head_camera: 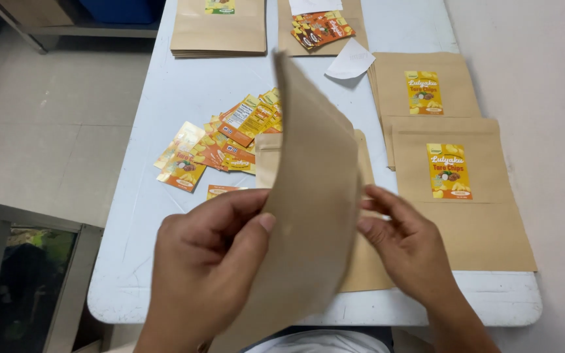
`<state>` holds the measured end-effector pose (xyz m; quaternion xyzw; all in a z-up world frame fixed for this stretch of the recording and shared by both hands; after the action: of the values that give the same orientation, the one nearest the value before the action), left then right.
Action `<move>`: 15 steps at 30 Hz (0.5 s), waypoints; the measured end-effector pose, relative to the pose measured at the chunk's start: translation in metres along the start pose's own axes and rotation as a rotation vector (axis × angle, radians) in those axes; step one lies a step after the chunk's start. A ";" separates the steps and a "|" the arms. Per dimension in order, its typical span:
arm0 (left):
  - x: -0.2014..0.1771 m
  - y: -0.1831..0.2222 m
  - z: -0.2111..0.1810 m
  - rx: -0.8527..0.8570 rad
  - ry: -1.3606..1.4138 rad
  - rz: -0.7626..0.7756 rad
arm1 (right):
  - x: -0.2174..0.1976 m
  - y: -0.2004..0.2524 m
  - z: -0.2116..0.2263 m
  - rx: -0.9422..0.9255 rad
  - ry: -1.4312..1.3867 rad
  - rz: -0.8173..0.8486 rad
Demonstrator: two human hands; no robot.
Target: Peeling adhesive labels and applying them to brown paper packaging bags on a work table.
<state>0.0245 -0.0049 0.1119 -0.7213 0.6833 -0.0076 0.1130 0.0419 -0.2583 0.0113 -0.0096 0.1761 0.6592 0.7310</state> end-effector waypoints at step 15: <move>0.056 -0.002 0.006 -0.459 0.092 0.555 | 0.019 0.036 0.065 0.047 -0.354 0.344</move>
<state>0.0316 -0.0595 0.0979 -0.5137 0.8414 0.1447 -0.0849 0.0243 -0.2200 0.0747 0.1532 0.0596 0.7610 0.6276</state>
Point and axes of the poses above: each hand's wrist, its own y-axis away from the middle knuckle, its own x-axis out of the palm, z = x × y, the point moved 3 cm from there along -y, towards the middle knuckle, and after that the axes turned 8 degrees about x, right-handed, at the moved point
